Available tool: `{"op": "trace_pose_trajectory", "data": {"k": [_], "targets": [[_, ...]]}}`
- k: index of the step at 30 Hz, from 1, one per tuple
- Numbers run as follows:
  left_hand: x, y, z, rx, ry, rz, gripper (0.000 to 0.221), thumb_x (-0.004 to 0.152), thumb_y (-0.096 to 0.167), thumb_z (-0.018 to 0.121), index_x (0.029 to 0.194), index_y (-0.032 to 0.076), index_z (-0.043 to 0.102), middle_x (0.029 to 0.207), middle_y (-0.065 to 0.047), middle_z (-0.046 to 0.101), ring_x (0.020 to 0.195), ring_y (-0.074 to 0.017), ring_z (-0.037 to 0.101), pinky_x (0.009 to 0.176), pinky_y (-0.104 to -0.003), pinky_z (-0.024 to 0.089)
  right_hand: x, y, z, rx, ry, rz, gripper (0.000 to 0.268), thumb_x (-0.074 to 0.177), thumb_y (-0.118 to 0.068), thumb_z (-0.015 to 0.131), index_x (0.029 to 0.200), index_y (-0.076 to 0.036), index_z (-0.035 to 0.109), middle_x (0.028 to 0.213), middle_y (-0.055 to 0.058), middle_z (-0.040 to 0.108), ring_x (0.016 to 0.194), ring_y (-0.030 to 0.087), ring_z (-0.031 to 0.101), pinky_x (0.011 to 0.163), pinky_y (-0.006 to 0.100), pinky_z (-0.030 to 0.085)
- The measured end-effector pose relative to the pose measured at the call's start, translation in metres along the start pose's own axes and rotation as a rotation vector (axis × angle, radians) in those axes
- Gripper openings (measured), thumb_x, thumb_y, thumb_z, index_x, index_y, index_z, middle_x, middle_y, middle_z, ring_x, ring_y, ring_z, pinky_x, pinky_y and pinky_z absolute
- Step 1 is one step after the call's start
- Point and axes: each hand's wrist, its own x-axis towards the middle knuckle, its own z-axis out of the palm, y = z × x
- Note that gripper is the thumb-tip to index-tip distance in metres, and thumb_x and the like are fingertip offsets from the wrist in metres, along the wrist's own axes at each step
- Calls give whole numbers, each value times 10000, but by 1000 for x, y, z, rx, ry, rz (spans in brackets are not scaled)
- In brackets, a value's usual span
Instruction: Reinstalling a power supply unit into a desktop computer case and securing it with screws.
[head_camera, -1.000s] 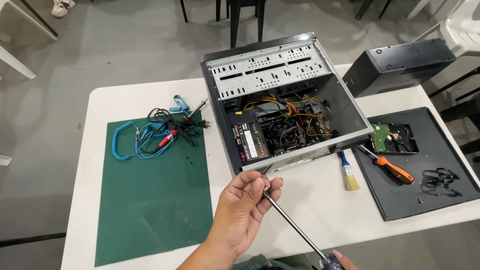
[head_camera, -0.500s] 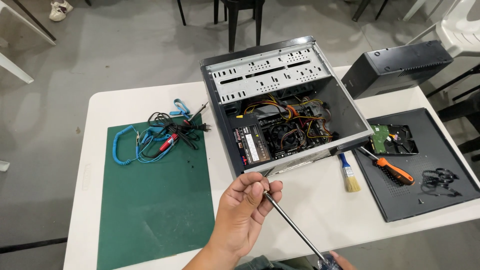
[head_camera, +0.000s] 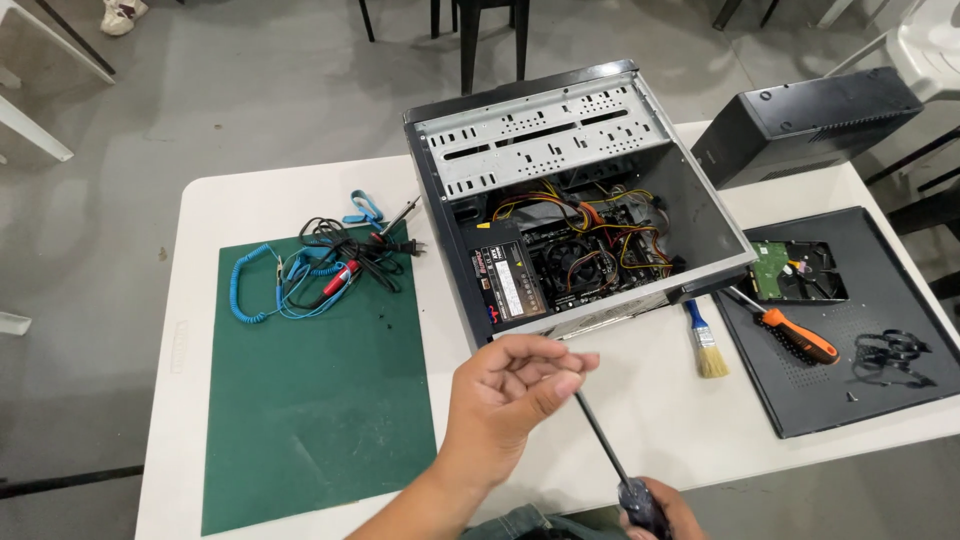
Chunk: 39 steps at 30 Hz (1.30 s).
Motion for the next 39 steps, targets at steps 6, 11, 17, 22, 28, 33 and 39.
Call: {"op": "trace_pose_trajectory", "data": {"k": [6,11,17,22,28,33,39], "targets": [[80,19,-56,922,-115,271,482,897,427,627,1273,125,617,1301,-70,626,1271,-219,567,1089,-404,441,-21,-46,94,-395,-127,-482,396,846,-253,697,1197,-76,651,1172,131,717,1087,296,718,976,435,531],[143,-14,-118,1650,-360,528,411,947,285,669,1299,88,590,1203,-136,580,1153,-338,545,975,-475,470,28,-47,153,-135,-490,-671,334,960,-269,639,1229,-91,554,1487,213,494,1215,370,652,996,527,531],[167,-25,-112,2055,-572,349,589,974,615,427,1494,339,453,1527,-198,370,1287,-427,441,1139,-591,230,75,-46,192,41,-509,-502,401,924,-286,698,1264,-132,552,1618,74,329,1384,348,499,1076,568,445],[173,-26,-90,2324,-586,133,711,957,722,199,1597,413,213,1455,-273,426,1038,-455,578,1057,-551,267,91,-42,206,203,-487,-440,415,934,-228,689,1305,-141,527,1427,19,450,1442,352,458,1102,549,418],[182,-37,-96,2206,-507,252,651,946,712,310,1287,228,579,1155,-215,548,774,-439,565,821,-529,373,63,-77,230,239,-490,-537,347,966,-253,656,1267,-110,559,1112,108,623,1089,217,585,988,442,477],[186,-40,-103,2084,-451,333,549,958,687,371,1136,235,627,1039,-157,554,657,-363,520,787,-500,382,71,-65,218,189,-458,-518,406,941,-309,688,1270,-112,556,1006,59,542,965,190,533,949,404,466],[187,-44,-108,1977,-377,381,401,905,623,540,1045,267,660,1047,-136,560,699,-336,561,864,-503,399,54,-62,178,-346,-386,-584,408,978,-324,566,1320,-106,527,1338,52,580,1263,172,502,966,356,466]]}}
